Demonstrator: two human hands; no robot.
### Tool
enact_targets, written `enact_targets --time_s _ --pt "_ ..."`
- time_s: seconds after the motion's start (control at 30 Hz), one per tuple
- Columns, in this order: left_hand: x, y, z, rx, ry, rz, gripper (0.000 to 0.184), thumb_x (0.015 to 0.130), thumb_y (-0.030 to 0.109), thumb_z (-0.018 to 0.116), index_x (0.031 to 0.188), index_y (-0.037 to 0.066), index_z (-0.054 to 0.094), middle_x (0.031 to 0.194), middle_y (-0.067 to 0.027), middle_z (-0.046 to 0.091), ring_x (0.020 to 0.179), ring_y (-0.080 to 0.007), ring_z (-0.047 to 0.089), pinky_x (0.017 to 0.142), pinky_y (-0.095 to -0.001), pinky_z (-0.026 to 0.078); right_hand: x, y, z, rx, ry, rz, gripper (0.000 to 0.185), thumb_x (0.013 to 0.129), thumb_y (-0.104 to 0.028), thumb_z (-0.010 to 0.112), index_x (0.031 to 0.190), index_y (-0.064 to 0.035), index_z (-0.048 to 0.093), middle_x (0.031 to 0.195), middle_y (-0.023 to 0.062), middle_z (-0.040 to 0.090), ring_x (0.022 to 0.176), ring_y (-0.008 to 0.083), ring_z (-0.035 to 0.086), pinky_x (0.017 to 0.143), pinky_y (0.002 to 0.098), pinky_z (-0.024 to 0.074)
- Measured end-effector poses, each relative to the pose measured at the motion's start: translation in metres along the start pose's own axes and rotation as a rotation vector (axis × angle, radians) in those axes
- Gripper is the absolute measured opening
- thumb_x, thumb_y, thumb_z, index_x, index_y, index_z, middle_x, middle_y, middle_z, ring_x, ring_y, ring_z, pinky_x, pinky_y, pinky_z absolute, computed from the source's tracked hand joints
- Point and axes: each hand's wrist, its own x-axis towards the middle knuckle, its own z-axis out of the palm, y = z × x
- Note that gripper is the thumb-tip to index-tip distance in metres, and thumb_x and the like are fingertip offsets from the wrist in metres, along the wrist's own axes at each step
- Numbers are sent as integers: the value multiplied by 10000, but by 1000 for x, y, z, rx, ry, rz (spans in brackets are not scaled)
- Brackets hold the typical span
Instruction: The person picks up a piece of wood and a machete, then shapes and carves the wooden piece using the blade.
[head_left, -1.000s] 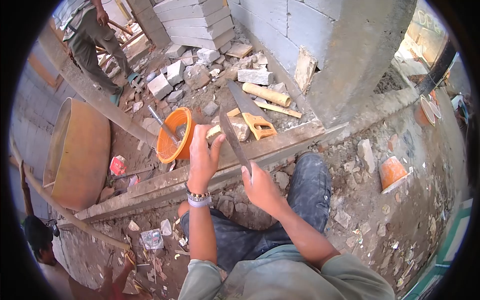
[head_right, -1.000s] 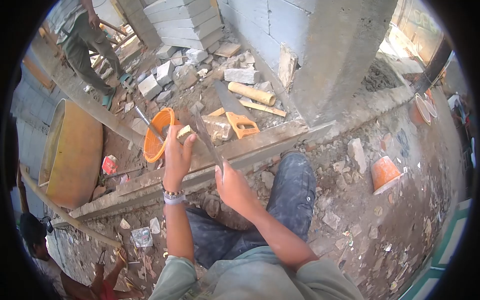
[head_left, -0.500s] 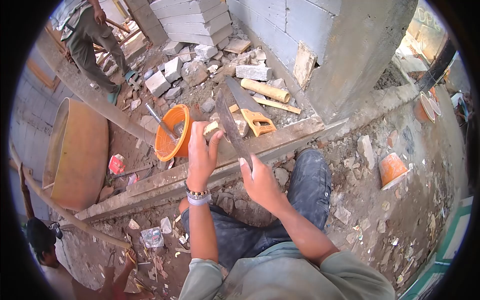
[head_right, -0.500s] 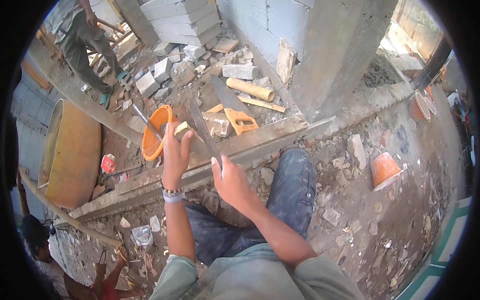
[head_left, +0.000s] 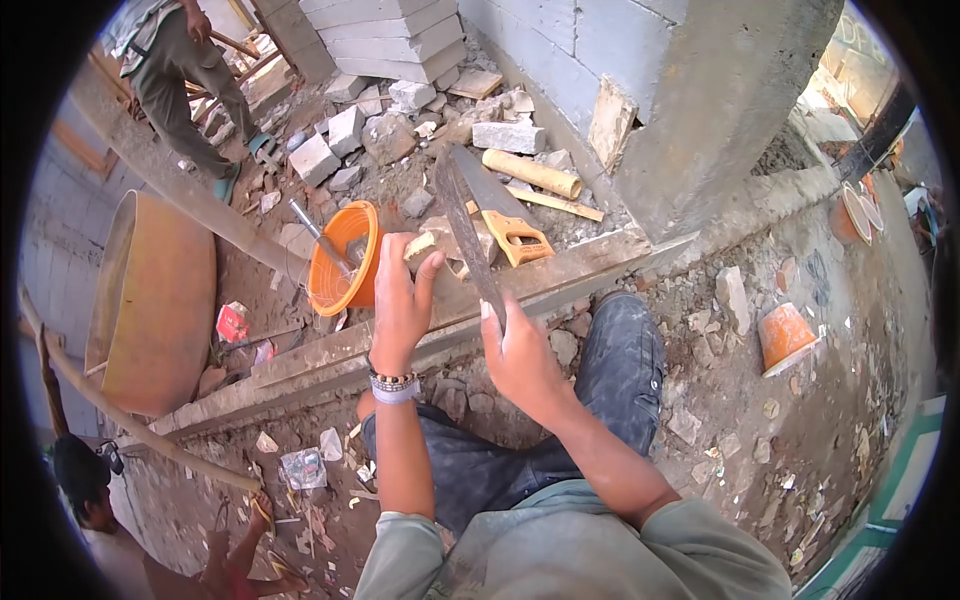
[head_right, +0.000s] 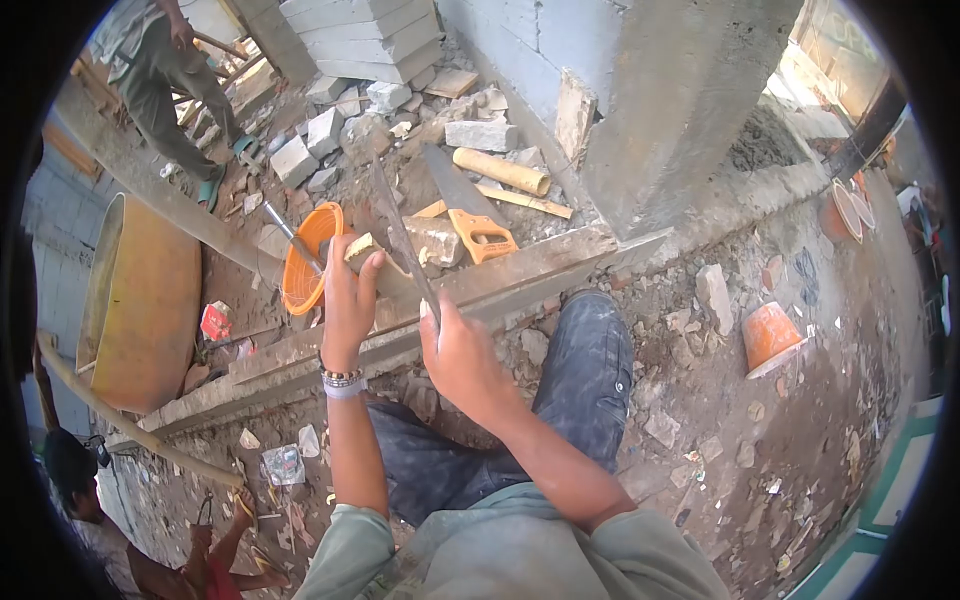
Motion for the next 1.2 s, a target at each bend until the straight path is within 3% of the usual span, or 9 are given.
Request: enact_targets --time_s 0.2,0.4,0.5,0.67,0.8,0.93,1.03,1.13,1.2 --pt "0 0 2 7 -10 -30 359 1021 263 639 1193 -31 524 1078 -226 542 992 -439 569 859 -474 465 5 5 -6 -128 -244 158 389 1074 -235 490 1220 121 552 830 352 663 837 540 656 745 595 495" --pt "-2 3 0 8 -18 -31 355 1027 278 634 1171 -27 525 1060 -211 556 981 -419 582 851 -468 471 -3 -6 1 -102 -24 0 278 1056 -175 509 1129 83 582 750 306 668 730 514 664 655 582 511" --pt "-2 4 0 6 -11 -42 359 1030 286 630 1169 -28 525 1058 -207 559 982 -411 586 856 -466 470 4 17 7 -190 -235 245 347 1060 -231 506 1215 71 577 850 351 670 875 532 662 775 593 504" --pt "2 1 0 18 -6 13 367 1036 300 620 1170 -28 524 1049 -206 555 974 -410 585 856 -464 470 -1 71 17 -69 -105 155 325 1058 -230 502 1128 67 611 866 318 678 885 510 658 788 538 506" --pt "-4 3 2 -2 -8 -19 366 1039 305 616 1172 -24 525 1037 -202 550 961 -407 583 851 -459 472 8 36 -4 19 -16 104 333 1067 -231 499 1133 83 592 844 323 668 826 533 646 720 575 490" --pt "-2 1 3 -10 7 -2 374 1039 314 616 1172 -24 524 1028 -200 548 952 -399 583 844 -454 472 9 -4 -16 163 22 72 345 1063 -239 502 1135 86 596 809 292 664 797 507 648 714 524 499" --pt "-4 -3 3 50 18 36 387 1056 350 596 1189 -4 509 1014 -131 553 922 -273 584 838 -379 476 -2 0 -4 19 -66 76 337 1069 -241 496 1125 79 587 791 303 662 790 517 649 707 556 496" --pt "-5 -3 1 -24 12 -10 380 1033 314 627 1169 -26 526 1018 -195 546 942 -390 579 836 -448 470 -3 19 6 -120 -176 109 307 1072 -227 486 1109 67 566 769 325 657 785 524 654 703 593 493" --pt "-3 -2 1 -14 -4 -18 375 1036 309 624 1163 -31 530 1019 -194 546 941 -393 577 836 -445 469 5 21 2 -100 -177 112 297 1071 -216 485 1108 69 562 769 326 660 785 524 659 700 593 502"
